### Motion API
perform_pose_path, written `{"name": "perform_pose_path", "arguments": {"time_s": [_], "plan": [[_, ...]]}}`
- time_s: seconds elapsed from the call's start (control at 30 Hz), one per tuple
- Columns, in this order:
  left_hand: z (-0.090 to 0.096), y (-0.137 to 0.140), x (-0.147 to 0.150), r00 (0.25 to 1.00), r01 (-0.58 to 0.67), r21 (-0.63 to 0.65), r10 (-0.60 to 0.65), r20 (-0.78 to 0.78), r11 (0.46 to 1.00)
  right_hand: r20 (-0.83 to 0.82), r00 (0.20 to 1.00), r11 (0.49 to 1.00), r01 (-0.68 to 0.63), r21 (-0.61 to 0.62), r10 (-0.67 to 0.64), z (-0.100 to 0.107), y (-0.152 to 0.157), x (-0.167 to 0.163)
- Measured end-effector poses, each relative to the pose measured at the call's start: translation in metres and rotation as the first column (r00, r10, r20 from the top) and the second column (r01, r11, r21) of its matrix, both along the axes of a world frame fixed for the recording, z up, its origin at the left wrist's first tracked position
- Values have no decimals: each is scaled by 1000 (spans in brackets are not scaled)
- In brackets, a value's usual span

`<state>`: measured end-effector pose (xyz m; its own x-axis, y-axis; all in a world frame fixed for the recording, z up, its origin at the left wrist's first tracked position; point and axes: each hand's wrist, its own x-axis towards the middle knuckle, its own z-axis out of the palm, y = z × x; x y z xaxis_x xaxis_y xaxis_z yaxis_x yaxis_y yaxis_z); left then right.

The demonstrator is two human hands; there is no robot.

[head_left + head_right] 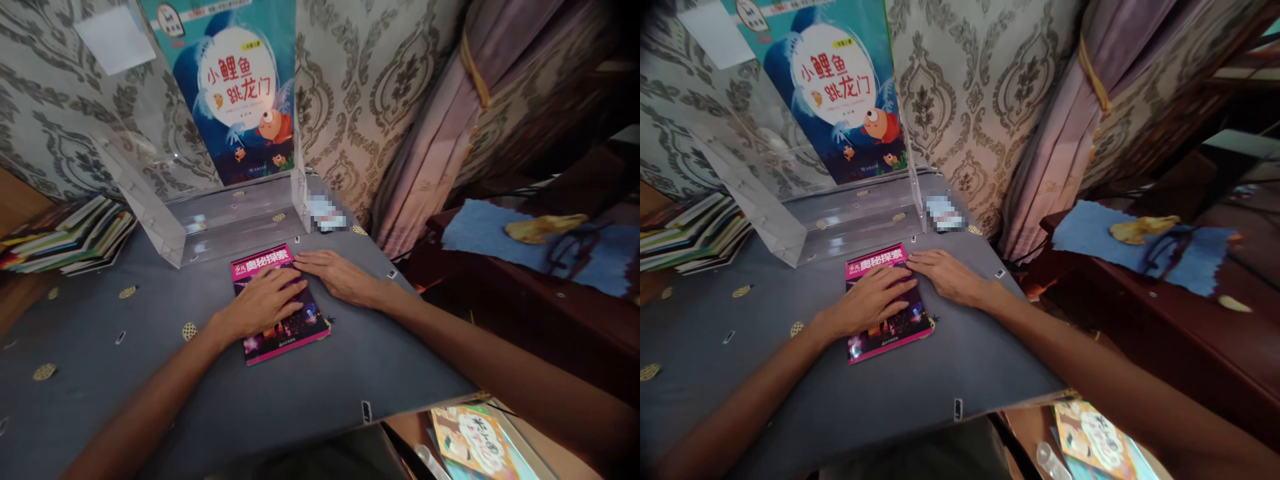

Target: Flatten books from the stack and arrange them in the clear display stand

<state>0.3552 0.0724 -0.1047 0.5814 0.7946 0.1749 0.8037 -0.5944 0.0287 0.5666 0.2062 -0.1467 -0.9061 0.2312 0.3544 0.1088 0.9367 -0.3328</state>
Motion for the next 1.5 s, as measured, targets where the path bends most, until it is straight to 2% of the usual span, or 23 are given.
{"name": "perform_pose_path", "arguments": {"time_s": [0.3,0.53,0.73,0.9,1.13,1.3,1.5], "plan": [[5,-10,3,1000,19,-1,-19,-5,1000,4,1000,1000,-9,-7,9,4,-10,8],[5,-20,16,1000,12,-7,-12,-2,1000,24,1000,999,9,-33,-8,3,-19,16],[5,-30,15,996,75,-79,-70,59,994,21,999,998,-41,-53,42,9,-31,24],[10,-38,19,995,93,-149,-88,40,984,16,999,998,-44,-53,45,10,-42,32],[12,-43,22,993,105,-115,-110,-39,988,37,999,999,-22,-34,23,6,-52,40],[12,-47,23,989,130,-126,-137,-51,983,56,998,999,-31,-37,33,8,-60,47],[14,-53,29,986,136,-79,-143,-87,988,110,994,999,0,-38,4,11,-67,51]]}}
